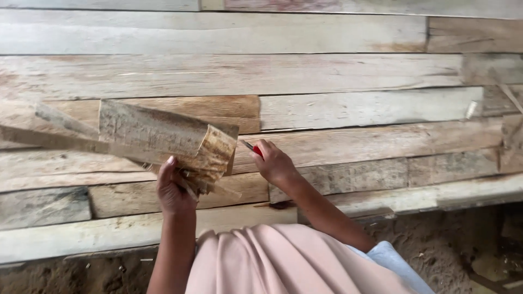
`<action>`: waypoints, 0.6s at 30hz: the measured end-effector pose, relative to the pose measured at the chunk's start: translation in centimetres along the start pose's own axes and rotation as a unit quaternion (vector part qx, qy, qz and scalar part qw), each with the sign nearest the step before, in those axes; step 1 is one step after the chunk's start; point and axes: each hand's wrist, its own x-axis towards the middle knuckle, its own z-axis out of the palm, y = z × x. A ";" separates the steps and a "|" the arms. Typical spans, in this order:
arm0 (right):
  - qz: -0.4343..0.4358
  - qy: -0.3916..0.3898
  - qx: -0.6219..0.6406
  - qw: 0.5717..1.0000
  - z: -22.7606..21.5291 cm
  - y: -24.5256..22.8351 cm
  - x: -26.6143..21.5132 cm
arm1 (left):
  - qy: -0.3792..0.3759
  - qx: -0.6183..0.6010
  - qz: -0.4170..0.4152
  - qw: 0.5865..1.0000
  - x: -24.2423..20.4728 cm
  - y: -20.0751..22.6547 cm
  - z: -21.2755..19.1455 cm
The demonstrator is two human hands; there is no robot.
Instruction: Peeling thin strips of wood from a plank using a utility knife
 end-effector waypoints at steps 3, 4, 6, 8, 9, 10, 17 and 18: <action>-0.037 0.096 0.102 0.989 -1.2 1.4 -1.7 | 0.009 0.060 -0.016 0.998 -3.3 -1.8 -1.2; -0.054 0.133 0.115 0.983 -1.3 2.0 -2.1 | 0.015 0.090 -0.019 0.996 -4.2 -2.4 -1.6; -0.069 0.175 0.125 0.974 -2.6 2.7 -3.3 | 0.015 0.119 -0.024 0.993 -7.1 -3.3 -0.1; -0.052 0.145 0.103 0.983 -4.2 2.4 -4.9 | -0.028 0.142 -0.015 0.989 -11.2 -3.6 3.1; -0.048 0.145 0.102 0.983 -4.2 2.8 -5.7 | -0.029 0.142 -0.020 0.989 -11.8 -4.5 2.7; -0.075 0.149 0.104 0.981 -4.2 3.0 -6.5 | -0.009 0.137 -0.014 0.990 -12.4 -5.2 2.3; -0.153 0.243 0.132 0.949 -5.8 4.6 -13.7 | -0.006 0.160 -0.006 0.987 -16.5 -10.4 2.3; -0.151 0.246 0.135 0.948 -5.7 5.1 -14.6 | -0.009 0.164 -0.006 0.986 -17.3 -10.9 2.7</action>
